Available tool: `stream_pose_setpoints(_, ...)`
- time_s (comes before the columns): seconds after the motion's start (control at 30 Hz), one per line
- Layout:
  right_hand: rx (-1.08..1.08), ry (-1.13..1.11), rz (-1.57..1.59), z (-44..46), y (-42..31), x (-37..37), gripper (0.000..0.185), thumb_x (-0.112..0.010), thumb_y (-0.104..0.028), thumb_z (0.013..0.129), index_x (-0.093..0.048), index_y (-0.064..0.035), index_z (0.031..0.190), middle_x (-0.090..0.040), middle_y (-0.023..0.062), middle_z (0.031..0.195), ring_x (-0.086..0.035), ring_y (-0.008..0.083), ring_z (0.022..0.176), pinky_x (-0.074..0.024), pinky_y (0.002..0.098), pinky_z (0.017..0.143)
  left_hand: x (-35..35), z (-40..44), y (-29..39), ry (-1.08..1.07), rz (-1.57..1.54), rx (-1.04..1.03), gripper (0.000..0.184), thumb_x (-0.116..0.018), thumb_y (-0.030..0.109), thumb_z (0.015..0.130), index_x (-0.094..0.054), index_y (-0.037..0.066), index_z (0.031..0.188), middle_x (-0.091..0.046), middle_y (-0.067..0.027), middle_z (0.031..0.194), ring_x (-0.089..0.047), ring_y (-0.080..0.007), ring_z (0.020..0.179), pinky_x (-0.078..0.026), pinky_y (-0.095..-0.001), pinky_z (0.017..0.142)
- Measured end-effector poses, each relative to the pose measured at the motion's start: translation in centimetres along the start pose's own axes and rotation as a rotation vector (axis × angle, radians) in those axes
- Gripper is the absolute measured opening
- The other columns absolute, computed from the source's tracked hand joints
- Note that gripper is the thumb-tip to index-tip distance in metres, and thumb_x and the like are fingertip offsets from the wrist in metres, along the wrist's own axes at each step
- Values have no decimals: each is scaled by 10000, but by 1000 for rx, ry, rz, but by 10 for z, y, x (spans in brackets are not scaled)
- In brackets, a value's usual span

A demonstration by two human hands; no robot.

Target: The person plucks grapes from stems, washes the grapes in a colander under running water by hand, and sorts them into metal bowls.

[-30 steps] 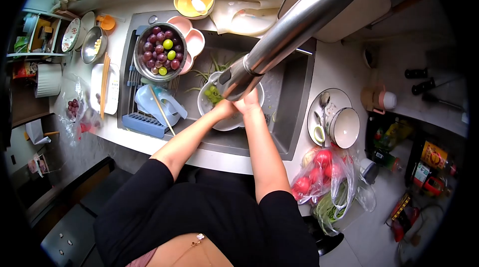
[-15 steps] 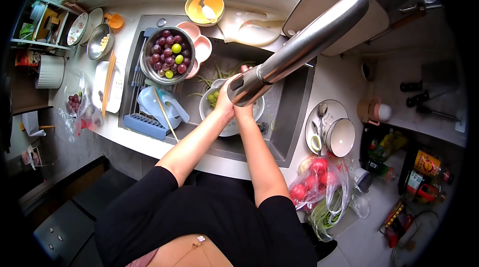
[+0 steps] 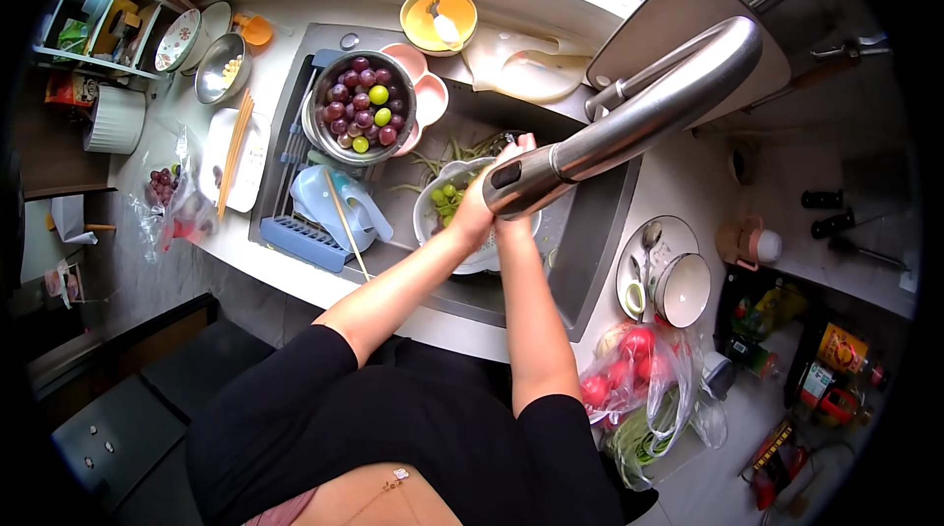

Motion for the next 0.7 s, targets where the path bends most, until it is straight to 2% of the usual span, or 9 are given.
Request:
stream_pose_setpoints(0.03, -46, 3, 120, 1, -6, 1, 446, -383, -267, 980, -353, -8, 1342, -396, 149, 1361, -358, 216, 1270, -272, 331, 1066, -12, -8, 7, -106, 155, -76, 448, -346, 135, 959, -316, 22, 1391, -262, -122, 1470, -164, -210, 1382, -114, -312, 1116)
stream_pose_setpoints(0.07, -92, 6, 240, 1, -10, -1, 432, -393, -265, 976, -372, -12, 1325, -405, 142, 1352, -373, 205, 1257, -288, 330, 1057, -10, -11, 3, -39, 164, -20, 448, -347, 184, 971, -321, 14, 1385, -266, -127, 1468, -172, -219, 1381, -124, -313, 1112)
stream_pose_setpoints(0.17, 14, -65, -16, -34, -48, -38, 411, -369, -260, 986, -378, -13, 1315, -407, 116, 1346, -386, 196, 1239, -289, 321, 1047, 6, 19, 19, 61, 379, -66, 467, -354, 273, 987, -345, -1, 1365, -304, -159, 1440, -244, -226, 1353, -191, -304, 1089)
stream_pose_setpoints(0.27, -58, 29, 60, -48, -54, -58, 423, -322, -254, 1001, -357, 3, 1335, -399, 124, 1358, -368, 201, 1256, -274, 313, 1055, 11, 30, 23, 45, 139, 46, 447, -373, 257, 982, -380, -13, 1338, -392, -160, 1382, -321, -219, 1309, -217, -300, 1081)
stream_pose_setpoints(0.33, -31, 21, -53, -38, -53, -49, 426, -318, -254, 1001, -359, 9, 1335, -398, 131, 1362, -363, 200, 1262, -271, 311, 1058, 7, 13, 24, 37, 212, -83, 448, -385, 269, 981, -384, 10, 1347, -436, -108, 1338, -385, -180, 1245, -266, -282, 1043)
stream_pose_setpoints(0.4, -20, 24, 6, -20, -44, -35, 420, -312, -241, 1000, -361, 7, 1336, -410, 151, 1356, -375, 193, 1260, -268, 315, 1066, 3, -12, 23, 27, 330, -95, 419, -347, 227, 984, -391, 2, 1334, -404, -126, 1364, -337, -202, 1286, -239, -304, 1062)
stream_pose_setpoints(0.5, 39, -157, -31, -24, -62, -86, 405, -296, -219, 998, -401, 20, 1307, -426, 146, 1340, -395, 189, 1237, -272, 310, 1061, 11, -32, 80, 111, 487, -373, 405, -361, 227, 972, -424, -2, 1299, -432, -134, 1335, -381, -228, 1251, -262, -323, 1052)
stream_pose_setpoints(0.6, -58, -221, 146, -16, -71, -149, 374, -345, -203, 982, -443, 3, 1278, -462, 112, 1302, -449, 172, 1161, -320, 284, 1006, 33, -28, 137, 234, 474, -435, 322, -408, 155, 951, -497, -17, 1207, -523, -130, 1231, -480, -205, 1147, -339, -308, 999)
stream_pose_setpoints(0.7, 43, -205, 2, 3, -73, -189, 342, -353, -172, 971, -506, 37, 1194, -545, 120, 1183, -515, 174, 1076, -384, 285, 957, 58, -8, 184, 291, 581, -633, 273, -430, 130, 940, -552, -32, 1123, -549, -124, 1193, -503, -199, 1115, -356, -305, 986)
Point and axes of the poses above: each hand's wrist, its own z-axis towards the middle knuckle, its own x-axis out of the back of the hand, y = z × x, the point moved 8 cm from there along z, towards the middle knuckle
